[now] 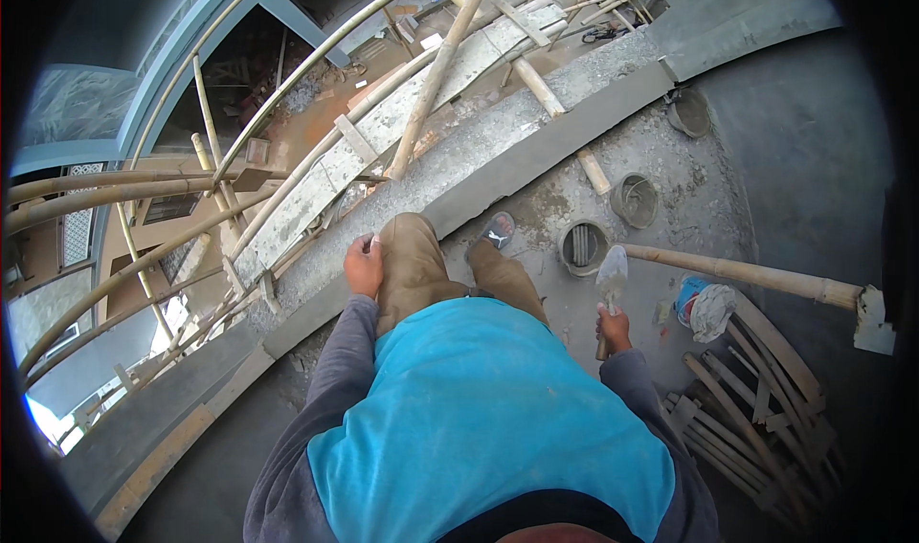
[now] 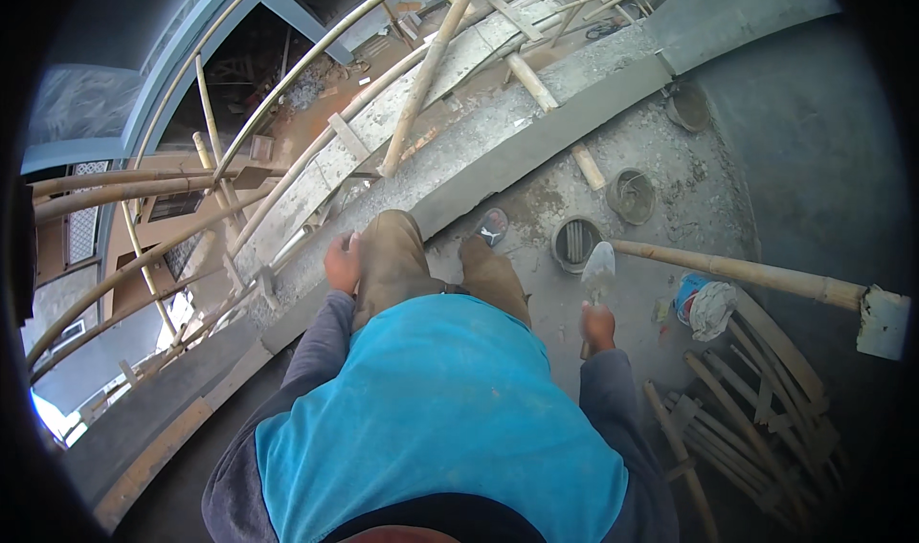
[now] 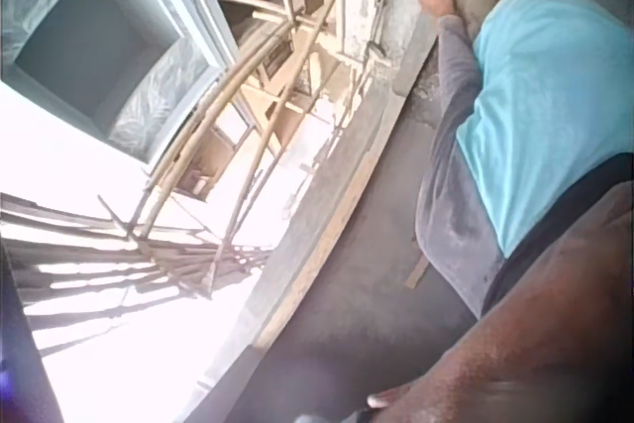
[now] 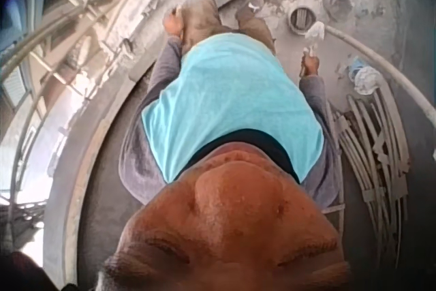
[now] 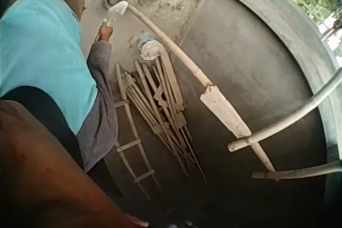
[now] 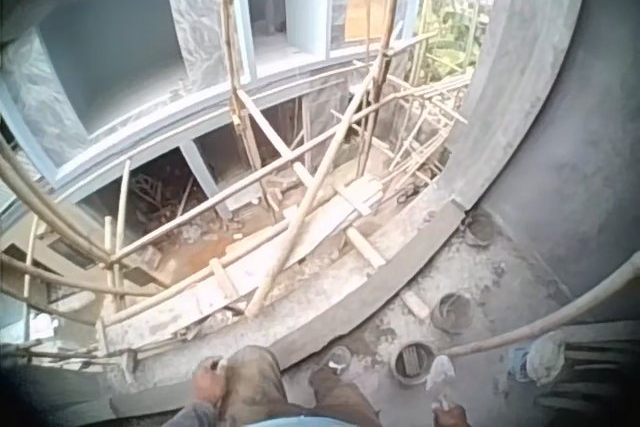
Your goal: Finishing and smoothing the edge of a concrete ledge using a trowel.
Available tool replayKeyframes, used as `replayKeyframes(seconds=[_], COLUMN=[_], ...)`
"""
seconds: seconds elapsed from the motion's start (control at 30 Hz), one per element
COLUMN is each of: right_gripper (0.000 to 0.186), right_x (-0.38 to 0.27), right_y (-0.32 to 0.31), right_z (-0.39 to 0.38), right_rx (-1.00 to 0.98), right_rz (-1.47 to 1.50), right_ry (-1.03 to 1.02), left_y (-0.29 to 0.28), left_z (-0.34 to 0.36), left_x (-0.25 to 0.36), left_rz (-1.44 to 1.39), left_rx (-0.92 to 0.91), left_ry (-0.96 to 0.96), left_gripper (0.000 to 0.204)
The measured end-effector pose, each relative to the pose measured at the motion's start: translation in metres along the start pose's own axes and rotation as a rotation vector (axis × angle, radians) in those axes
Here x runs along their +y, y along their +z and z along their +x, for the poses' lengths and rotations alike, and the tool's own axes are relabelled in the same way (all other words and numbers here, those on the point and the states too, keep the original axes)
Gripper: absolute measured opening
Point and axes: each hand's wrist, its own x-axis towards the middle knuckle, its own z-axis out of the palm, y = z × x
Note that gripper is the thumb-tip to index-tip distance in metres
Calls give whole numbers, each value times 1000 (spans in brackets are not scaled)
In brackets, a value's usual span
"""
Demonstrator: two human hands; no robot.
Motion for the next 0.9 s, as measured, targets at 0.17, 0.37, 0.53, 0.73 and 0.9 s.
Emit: replayKeyframes(seconds=[0.17,0.37,0.53,0.73,0.9], right_gripper=[31,26,26,33,29], right_x=[12,36,92,113,43], right_y=[-28,-11,27,75,88], right_z=[4,5,25,24,9], right_rx=[73,36,8,144,49], right_rz=[181,245,434,546,708], right_ry=[103,151,194,237,362], left_y=[6,11,18,54,105], left_z=[54,78,106,148,183], left_x=[76,88,136,210,241], left_rz=[-122,-47,-12,67,184], left_rx=[4,6,-120,-327,-637], left_ry=[70,181,275,420,472], left_gripper=[29,29,31,33,35])
